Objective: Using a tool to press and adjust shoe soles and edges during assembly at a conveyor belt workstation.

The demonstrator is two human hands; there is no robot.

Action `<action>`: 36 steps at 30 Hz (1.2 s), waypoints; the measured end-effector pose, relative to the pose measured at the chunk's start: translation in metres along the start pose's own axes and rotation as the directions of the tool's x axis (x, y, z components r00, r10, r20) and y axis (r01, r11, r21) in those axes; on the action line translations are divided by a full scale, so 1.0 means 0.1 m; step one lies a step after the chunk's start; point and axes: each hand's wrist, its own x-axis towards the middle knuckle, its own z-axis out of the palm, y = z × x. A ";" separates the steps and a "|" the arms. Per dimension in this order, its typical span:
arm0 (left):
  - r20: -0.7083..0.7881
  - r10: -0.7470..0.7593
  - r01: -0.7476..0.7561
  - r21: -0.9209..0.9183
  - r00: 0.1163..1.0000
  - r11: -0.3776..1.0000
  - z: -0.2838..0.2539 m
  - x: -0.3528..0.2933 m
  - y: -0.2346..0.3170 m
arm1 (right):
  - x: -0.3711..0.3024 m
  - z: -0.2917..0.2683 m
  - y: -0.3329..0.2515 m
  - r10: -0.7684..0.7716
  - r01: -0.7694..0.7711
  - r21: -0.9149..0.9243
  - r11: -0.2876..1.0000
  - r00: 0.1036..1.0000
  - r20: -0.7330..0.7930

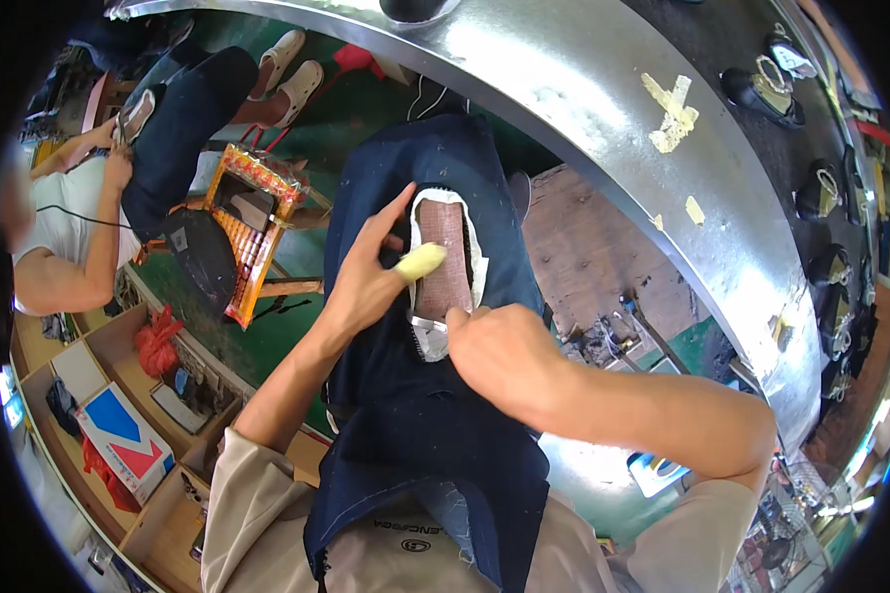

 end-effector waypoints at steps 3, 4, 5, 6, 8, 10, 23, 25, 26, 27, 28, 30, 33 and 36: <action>-0.049 -0.281 0.172 -0.688 0.959 0.706 0.21 -0.49 -0.50 | -0.05 -0.08 0.00 0.045 -0.055 0.208 0.976 0.998 0.054; 0.162 -0.392 0.363 -0.776 0.905 0.516 0.29 -0.63 -0.53 | -0.04 -0.08 -0.05 0.075 -0.098 0.296 0.950 0.993 0.089; 0.376 -0.452 0.532 -0.796 0.809 0.290 0.37 -0.69 -0.42 | -0.04 -0.06 -0.10 0.098 -0.140 0.380 0.914 0.987 0.127; 0.333 -0.496 0.484 -0.848 0.802 0.214 0.38 -0.68 -0.30 | 0.02 0.07 -0.13 0.073 -0.113 0.408 0.906 0.991 0.112; 0.391 -0.390 0.480 -0.862 0.834 0.164 0.29 -0.62 -0.44 | 0.17 0.36 -0.14 0.130 -0.129 0.442 0.887 0.991 0.028; 0.441 -0.272 0.486 -0.864 0.855 0.129 0.21 -0.53 -0.57 | 0.26 0.53 -0.18 0.218 -0.165 0.518 0.839 0.975 -0.044; 0.280 -0.364 0.444 -0.727 0.888 0.524 0.24 -0.47 -0.42 | 0.05 0.67 -0.02 0.073 -0.015 0.475 0.880 0.992 -0.103; 0.308 -0.372 0.477 -0.667 0.876 0.572 0.28 -0.39 -0.52 | -0.04 0.63 -0.11 0.073 -0.004 0.418 0.908 0.986 -0.148; 0.268 -0.379 0.456 -0.654 0.886 0.604 0.30 -0.38 -0.48 | -0.04 0.62 -0.16 0.073 0.007 0.356 0.934 0.975 -0.209; 0.226 -0.386 0.436 -0.637 0.894 0.635 0.34 -0.37 -0.43 | -0.06 0.65 -0.19 0.048 0.032 0.361 0.932 0.976 -0.211; 0.202 -0.408 0.437 -0.629 0.890 0.643 0.38 -0.39 -0.61 | -0.10 0.67 -0.20 0.157 -0.097 0.396 0.913 0.980 -0.120; 0.093 -0.421 0.376 -0.648 0.902 0.663 0.50 -0.51 -0.66 | -0.14 0.68 -0.22 0.292 -0.250 0.437 0.864 0.956 -0.030; 0.029 -0.402 0.306 -0.700 0.915 0.645 0.67 -0.84 -0.62 | -0.18 0.63 -0.09 0.218 -0.368 0.853 0.369 0.927 0.305; -0.048 -0.126 0.090 -0.456 0.991 0.885 0.66 -0.83 -0.57 | -0.22 0.36 -0.03 0.190 -0.386 0.837 0.388 0.922 0.337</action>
